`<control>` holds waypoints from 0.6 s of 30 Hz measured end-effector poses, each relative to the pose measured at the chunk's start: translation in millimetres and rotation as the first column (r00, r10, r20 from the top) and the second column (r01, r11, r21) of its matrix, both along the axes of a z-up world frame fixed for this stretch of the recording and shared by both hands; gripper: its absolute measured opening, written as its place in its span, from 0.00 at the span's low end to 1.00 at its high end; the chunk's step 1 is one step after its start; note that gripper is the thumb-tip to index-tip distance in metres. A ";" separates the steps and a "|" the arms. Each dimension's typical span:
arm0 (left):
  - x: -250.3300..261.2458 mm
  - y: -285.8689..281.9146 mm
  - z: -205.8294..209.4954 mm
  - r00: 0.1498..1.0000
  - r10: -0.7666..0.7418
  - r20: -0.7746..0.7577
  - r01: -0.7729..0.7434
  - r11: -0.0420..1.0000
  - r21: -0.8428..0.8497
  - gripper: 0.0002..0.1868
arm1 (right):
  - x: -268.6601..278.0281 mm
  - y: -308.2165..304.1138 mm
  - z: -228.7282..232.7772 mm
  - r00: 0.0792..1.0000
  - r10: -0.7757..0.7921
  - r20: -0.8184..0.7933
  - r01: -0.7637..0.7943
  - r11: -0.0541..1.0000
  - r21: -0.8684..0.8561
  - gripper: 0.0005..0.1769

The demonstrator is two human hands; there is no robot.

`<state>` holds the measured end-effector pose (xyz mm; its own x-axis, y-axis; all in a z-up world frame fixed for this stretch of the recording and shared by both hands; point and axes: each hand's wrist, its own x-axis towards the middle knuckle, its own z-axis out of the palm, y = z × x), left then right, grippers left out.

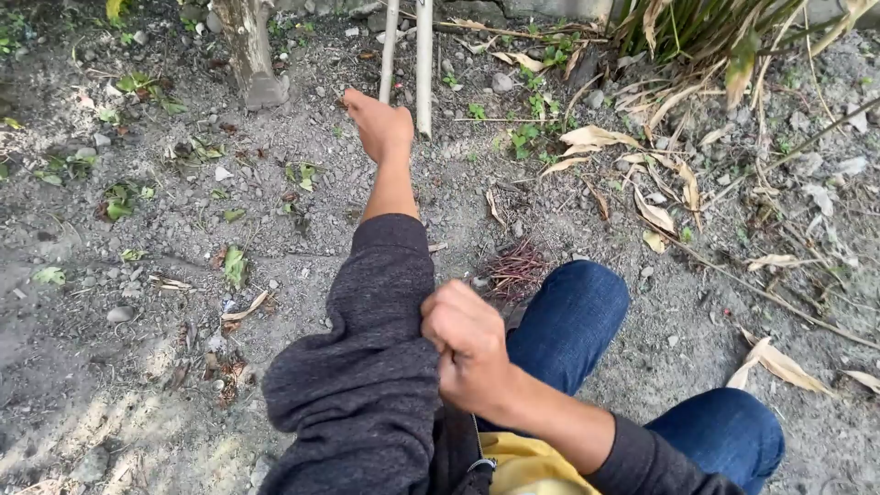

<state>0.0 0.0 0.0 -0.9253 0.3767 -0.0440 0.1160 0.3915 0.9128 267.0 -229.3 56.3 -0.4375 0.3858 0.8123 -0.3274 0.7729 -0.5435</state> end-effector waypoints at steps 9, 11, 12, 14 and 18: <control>-33.1 -15.3 12.5 0.994 0.100 -0.047 -0.097 0.994 0.059 0.26 | 22.7 -26.8 3.3 0.969 0.025 0.244 0.008 0.991 -0.134 0.23; -31.3 -21.8 13.8 0.993 0.110 -0.030 -0.108 0.992 0.060 0.28 | 11.3 -23.0 9.7 0.974 0.069 0.215 -0.023 0.978 -0.208 0.17; -31.1 -24.2 16.0 0.993 0.121 -0.017 -0.120 0.991 0.063 0.29 | 5.3 -20.2 13.1 0.977 0.110 0.180 -0.057 0.959 -0.278 0.13; -39.2 -29.9 12.0 0.988 0.151 0.012 -0.151 0.986 0.069 0.30 | 7.1 -27.7 11.9 0.960 0.261 0.099 -0.182 0.854 -0.487 0.12; -69.5 -37.7 15.4 0.936 0.274 0.223 -0.334 0.892 0.304 0.30 | 20.2 -46.2 22.0 0.805 0.594 -0.011 -0.551 0.739 -0.388 0.46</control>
<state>-69.5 -37.7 15.4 -0.9862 0.0987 -0.1329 -0.1281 0.0536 0.9903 287.2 -275.5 78.3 -0.7448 0.2837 0.6040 -0.5686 0.2040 -0.7969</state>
